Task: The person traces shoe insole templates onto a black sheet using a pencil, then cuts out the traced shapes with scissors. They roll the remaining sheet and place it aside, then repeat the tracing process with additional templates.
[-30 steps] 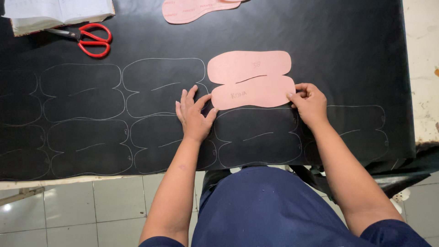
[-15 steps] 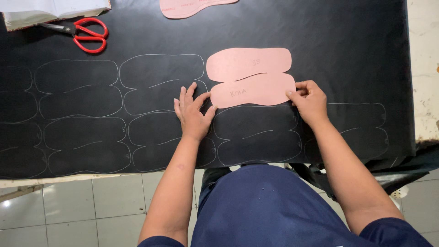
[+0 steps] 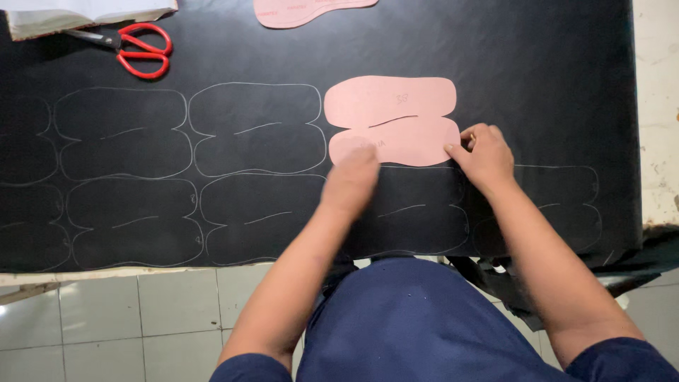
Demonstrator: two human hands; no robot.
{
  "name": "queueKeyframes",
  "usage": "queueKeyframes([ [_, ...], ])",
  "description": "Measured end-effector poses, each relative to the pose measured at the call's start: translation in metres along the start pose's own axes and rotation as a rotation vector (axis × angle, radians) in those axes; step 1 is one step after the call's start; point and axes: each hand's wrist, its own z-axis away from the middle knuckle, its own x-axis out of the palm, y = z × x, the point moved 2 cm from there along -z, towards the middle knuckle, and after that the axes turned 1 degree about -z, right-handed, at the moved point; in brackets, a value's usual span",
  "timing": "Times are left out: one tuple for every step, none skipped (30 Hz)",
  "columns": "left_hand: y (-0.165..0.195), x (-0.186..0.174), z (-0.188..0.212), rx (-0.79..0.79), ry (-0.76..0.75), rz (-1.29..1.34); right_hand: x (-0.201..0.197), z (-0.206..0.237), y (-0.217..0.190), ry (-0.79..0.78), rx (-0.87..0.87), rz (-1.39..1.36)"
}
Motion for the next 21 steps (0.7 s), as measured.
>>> queueKeyframes([
  [0.01,0.012,-0.006,0.018,-0.089,-0.066,-0.002,-0.004,-0.005,0.029,-0.043,0.033],
  [0.017,0.017,-0.009,0.016,-0.055,-0.118,-0.002,-0.007,-0.015,0.073,-0.149,-0.013],
  [0.025,0.021,-0.008,0.014,-0.023,-0.169,-0.001,-0.009,-0.027,0.114,-0.253,-0.059],
  [0.032,0.023,-0.006,0.01,0.007,-0.219,0.001,-0.009,-0.041,0.152,-0.356,-0.105],
  [0.033,0.025,-0.006,0.004,-0.012,-0.253,0.005,-0.013,-0.056,0.1,-0.394,-0.162],
  [0.035,0.025,-0.006,0.0,-0.032,-0.286,0.009,-0.016,-0.074,0.047,-0.43,-0.219],
  [0.036,0.025,-0.005,-0.004,-0.055,-0.319,0.014,-0.018,-0.091,-0.007,-0.465,-0.276],
  [0.037,0.025,-0.005,-0.002,-0.082,-0.327,0.019,-0.018,-0.109,-0.075,-0.52,-0.286],
  [0.036,0.025,-0.005,-0.002,-0.108,-0.336,0.024,-0.017,-0.126,-0.143,-0.577,-0.296],
  [0.036,0.026,-0.005,-0.001,-0.136,-0.345,0.031,-0.016,-0.142,-0.244,-0.542,-0.309],
  [0.035,0.026,-0.005,0.001,-0.168,-0.336,0.038,-0.015,-0.157,-0.344,-0.507,-0.319],
  [0.034,0.027,-0.006,0.002,-0.201,-0.325,0.043,-0.014,-0.17,-0.445,-0.47,-0.328],
  [0.033,0.028,-0.005,0.003,-0.234,-0.314,0.047,-0.011,-0.18,-0.491,-0.488,-0.3],
  [0.032,0.029,-0.005,0.0,-0.281,-0.319,0.052,-0.01,-0.189,-0.536,-0.507,-0.27],
  [0.031,0.031,-0.005,-0.002,-0.328,-0.323,0.056,-0.008,-0.195,-0.581,-0.525,-0.241],
  [0.03,0.031,-0.004,-0.005,-0.376,-0.326,0.06,-0.008,-0.2,-0.593,-0.536,-0.231],
  [0.028,0.031,-0.003,-0.001,-0.38,-0.301,0.063,-0.008,-0.204,-0.603,-0.547,-0.221],
  [0.027,0.03,-0.003,0.003,-0.384,-0.274,0.066,-0.008,-0.206,-0.614,-0.557,-0.211],
  [0.026,0.03,-0.003,0.007,-0.388,-0.247,0.069,-0.008,-0.207,-0.601,-0.582,-0.189],
  [0.025,0.029,-0.003,-0.006,-0.402,-0.218,0.071,-0.009,-0.207,-0.586,-0.606,-0.167],
  [0.024,0.029,-0.004,-0.019,-0.416,-0.189,0.073,-0.01,-0.208,-0.572,-0.63,-0.145],
])
